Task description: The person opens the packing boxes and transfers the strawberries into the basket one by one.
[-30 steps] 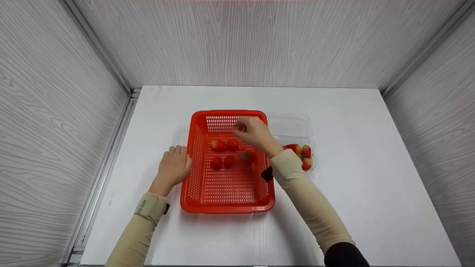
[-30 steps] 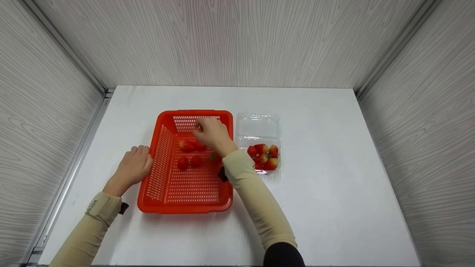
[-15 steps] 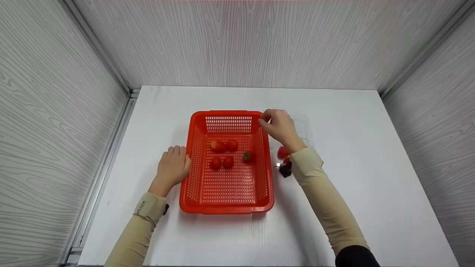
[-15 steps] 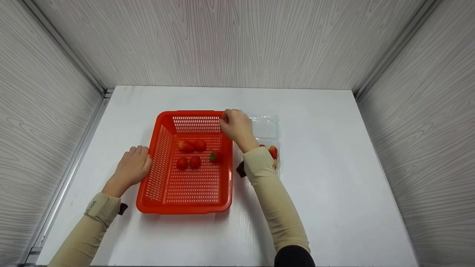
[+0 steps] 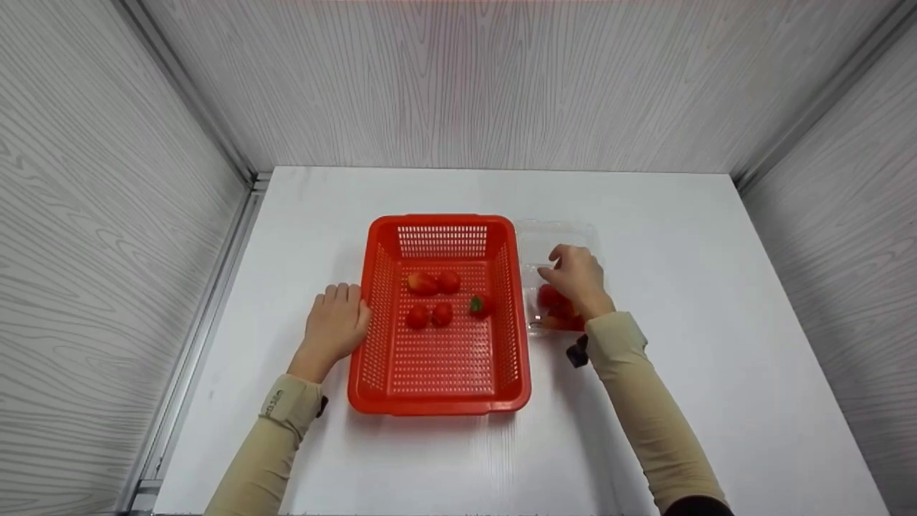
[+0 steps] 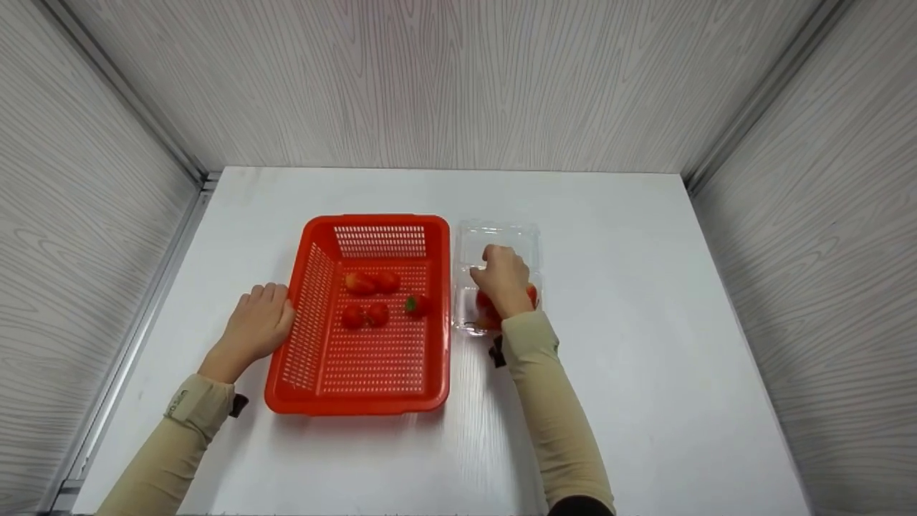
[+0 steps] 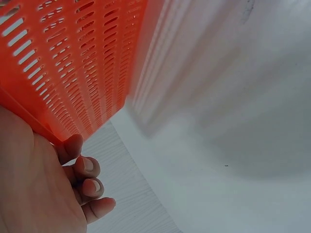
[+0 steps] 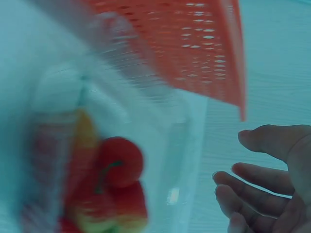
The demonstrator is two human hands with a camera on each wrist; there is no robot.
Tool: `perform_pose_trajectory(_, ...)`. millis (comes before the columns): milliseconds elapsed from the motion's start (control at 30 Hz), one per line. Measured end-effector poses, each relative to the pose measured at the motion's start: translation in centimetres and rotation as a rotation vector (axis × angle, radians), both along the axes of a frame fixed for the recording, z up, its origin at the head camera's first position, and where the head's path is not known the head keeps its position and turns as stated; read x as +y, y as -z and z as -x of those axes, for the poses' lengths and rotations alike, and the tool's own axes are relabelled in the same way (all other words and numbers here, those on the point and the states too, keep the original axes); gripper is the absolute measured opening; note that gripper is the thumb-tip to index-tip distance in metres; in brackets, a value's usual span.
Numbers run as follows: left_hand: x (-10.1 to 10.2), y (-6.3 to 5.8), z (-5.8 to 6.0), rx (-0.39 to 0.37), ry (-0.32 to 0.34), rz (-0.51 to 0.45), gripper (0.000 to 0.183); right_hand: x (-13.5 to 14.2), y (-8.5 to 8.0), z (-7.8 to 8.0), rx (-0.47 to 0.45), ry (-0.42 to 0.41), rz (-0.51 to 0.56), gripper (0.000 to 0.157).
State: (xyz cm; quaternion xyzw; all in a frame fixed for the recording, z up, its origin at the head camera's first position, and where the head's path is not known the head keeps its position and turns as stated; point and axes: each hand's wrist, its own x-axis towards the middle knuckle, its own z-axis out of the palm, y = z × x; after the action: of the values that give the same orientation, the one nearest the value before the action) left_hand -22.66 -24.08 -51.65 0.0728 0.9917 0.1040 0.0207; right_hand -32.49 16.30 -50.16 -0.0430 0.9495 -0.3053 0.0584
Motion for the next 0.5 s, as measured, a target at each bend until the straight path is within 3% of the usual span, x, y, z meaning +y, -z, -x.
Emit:
perform_pose_trajectory(233, 0.0, -0.1, -0.1, 0.006, -0.009, 0.003, 0.029, 0.5, 2.9, -1.7, -0.048, 0.001, -0.056, 0.040)
perform_pose_trajectory(500, 0.0, 0.2, -0.1, 0.021, -0.005, 0.002, 0.027, 0.0, 4.7, -3.0, -0.011, -0.007, -0.055, 0.025)
